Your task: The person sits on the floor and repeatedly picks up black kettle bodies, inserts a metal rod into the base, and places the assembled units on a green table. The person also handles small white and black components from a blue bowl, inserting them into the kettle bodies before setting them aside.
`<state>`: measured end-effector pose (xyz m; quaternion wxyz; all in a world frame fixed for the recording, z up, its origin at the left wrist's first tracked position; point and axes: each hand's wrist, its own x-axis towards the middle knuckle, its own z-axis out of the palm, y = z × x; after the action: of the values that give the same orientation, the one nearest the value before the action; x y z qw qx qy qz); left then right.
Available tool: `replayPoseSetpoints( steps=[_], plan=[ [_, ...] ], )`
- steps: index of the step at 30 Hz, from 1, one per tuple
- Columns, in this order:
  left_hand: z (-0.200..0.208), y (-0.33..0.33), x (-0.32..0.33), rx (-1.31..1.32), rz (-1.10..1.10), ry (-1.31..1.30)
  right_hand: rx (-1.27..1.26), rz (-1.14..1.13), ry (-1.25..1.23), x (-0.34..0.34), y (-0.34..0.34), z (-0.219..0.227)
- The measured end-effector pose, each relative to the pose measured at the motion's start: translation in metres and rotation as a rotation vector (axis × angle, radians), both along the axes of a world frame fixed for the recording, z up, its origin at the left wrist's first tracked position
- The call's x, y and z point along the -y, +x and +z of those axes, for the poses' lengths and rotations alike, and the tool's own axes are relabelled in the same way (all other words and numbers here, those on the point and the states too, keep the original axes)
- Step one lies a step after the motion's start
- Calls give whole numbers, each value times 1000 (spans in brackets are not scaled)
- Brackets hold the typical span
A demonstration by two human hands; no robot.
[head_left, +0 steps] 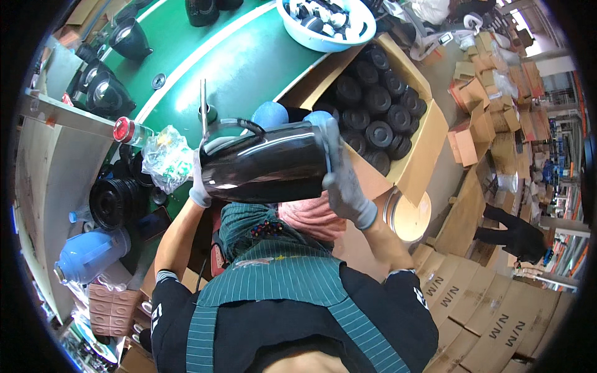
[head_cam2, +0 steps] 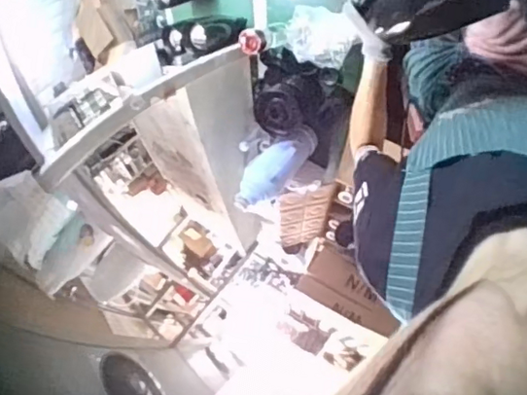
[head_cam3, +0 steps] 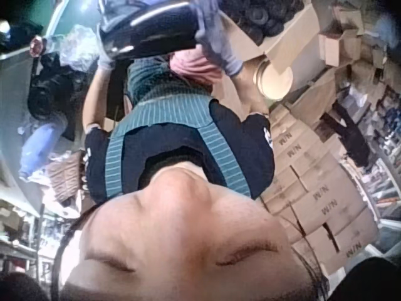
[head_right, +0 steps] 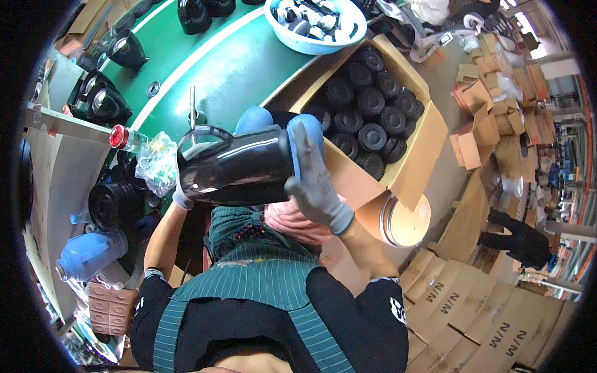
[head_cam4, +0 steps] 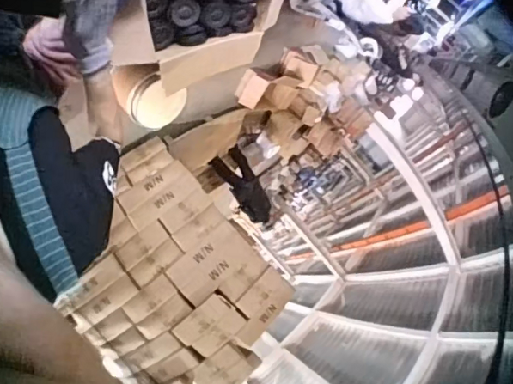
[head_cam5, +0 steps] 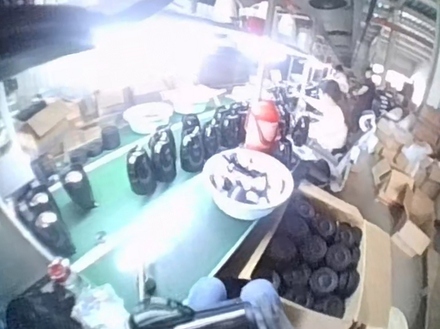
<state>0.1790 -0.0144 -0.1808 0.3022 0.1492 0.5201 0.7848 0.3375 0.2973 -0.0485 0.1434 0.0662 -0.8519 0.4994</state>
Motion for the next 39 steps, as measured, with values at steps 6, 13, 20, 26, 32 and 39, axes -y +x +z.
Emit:
replayPoseSetpoints(
  steps=[6,13,20,26,32,39],
  plan=[
    [-31,11,16,-415,-204,-299,-147,-29,3,1,3,10],
    [105,37,-54,-1270,108,-524,527,-234,-1053,-28,8,-59],
    [61,14,-50,-1400,-366,-501,509,-196,422,-47,-7,45],
    [-51,-111,-33,-966,460,-1400,208,-289,716,49,-22,-33],
    [-19,-130,-42,-637,153,-1101,94,-175,193,3,-30,-72],
    [140,-39,-105,-732,-613,-543,247,-304,-1017,18,-35,-92]
  ],
)
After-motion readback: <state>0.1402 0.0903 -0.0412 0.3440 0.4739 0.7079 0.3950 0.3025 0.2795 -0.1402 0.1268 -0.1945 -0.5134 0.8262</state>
